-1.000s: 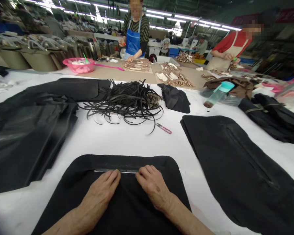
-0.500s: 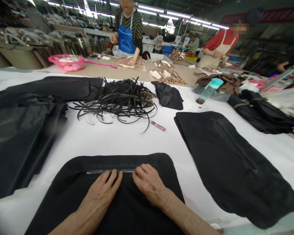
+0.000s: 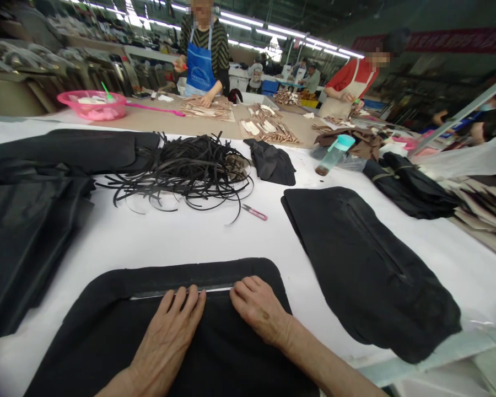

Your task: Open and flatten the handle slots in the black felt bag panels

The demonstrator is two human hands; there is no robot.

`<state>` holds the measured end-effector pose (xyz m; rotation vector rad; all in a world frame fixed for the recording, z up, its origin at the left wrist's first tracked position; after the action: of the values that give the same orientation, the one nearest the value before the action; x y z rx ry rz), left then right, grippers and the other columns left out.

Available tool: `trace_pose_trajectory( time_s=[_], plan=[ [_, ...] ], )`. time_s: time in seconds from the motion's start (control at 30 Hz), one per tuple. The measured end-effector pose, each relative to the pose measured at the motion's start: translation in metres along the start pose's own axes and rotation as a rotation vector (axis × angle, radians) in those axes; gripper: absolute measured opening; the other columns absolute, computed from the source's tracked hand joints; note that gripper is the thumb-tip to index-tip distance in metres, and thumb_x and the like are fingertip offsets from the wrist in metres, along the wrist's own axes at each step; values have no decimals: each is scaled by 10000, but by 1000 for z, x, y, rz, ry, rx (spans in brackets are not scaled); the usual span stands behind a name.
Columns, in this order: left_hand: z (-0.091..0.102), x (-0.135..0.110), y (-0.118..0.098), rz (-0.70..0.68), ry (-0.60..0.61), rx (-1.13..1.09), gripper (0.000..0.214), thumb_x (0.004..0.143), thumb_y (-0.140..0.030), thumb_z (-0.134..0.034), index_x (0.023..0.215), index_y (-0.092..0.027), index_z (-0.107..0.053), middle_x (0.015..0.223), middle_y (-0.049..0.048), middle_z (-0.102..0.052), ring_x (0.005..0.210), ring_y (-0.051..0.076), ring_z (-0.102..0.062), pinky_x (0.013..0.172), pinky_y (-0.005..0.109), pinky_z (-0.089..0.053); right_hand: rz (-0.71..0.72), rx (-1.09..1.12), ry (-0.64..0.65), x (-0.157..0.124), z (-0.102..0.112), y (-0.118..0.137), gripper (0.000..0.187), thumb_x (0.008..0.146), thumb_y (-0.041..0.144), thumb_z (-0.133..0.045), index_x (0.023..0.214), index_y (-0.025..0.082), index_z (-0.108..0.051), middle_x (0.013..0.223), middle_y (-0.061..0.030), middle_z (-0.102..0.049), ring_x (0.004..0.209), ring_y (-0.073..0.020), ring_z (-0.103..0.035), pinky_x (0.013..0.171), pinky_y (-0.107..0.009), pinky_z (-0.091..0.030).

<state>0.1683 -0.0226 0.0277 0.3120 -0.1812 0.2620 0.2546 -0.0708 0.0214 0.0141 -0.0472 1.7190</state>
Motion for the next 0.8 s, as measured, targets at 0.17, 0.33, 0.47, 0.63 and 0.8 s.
trace_pose_trajectory(
  time_s=[0.17, 0.33, 0.47, 0.63, 0.8],
  plan=[
    [-7, 5, -20, -147, -14, 3, 360, 776, -95, -420, 1061, -38, -632, 1080, 168, -594, 985, 247, -520, 870, 338, -434, -22, -92, -47, -9, 0, -2, 200, 855, 81, -453, 1015, 106, -569, 863, -75, -555, 740, -201, -453, 650, -344, -374],
    [-13, 10, -24, -99, 85, 10, 468, 793, -139, -460, 1259, -133, -495, 1009, 159, -611, 900, 272, -558, 777, 391, -472, -152, -87, -52, -26, -2, -12, 234, 837, 56, -464, 1045, 104, -560, 917, -91, -569, 763, -206, -482, 669, -335, -422],
    [-16, 20, -28, -60, 244, 36, 562, 810, -137, -457, 1349, -269, -365, 960, 137, -608, 815, 270, -574, 653, 385, -470, -296, 60, -109, -38, 6, -25, 221, 863, 56, -421, 998, 141, -574, 982, -90, -570, 837, -200, -513, 711, -311, -458],
    [-14, 28, -32, -72, 312, 124, 653, 801, -64, -412, 1373, -349, -282, 864, 112, -610, 719, 258, -585, 582, 370, -452, -431, 190, -112, -39, 11, -32, 322, 867, 38, -403, 1117, 184, -545, 988, -66, -559, 866, -180, -517, 731, -287, -473],
    [-17, 28, -33, -74, 305, 160, 695, 788, -51, -419, 1393, -337, -230, 850, 106, -613, 708, 259, -585, 581, 379, -447, -324, 60, 4, -31, 0, -21, 368, 841, 79, -496, 1196, 175, -512, 999, -82, -564, 862, -228, -495, 730, -368, -482]
  ],
)
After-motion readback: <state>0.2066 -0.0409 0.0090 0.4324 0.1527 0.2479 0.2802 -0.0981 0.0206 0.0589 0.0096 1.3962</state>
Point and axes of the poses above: each hand's wrist, its own x-axis towards the middle knuckle, its own z-axis out of the back of the hand, y = z × x, the point moved 9 cm from there along x, towards the middle knuckle
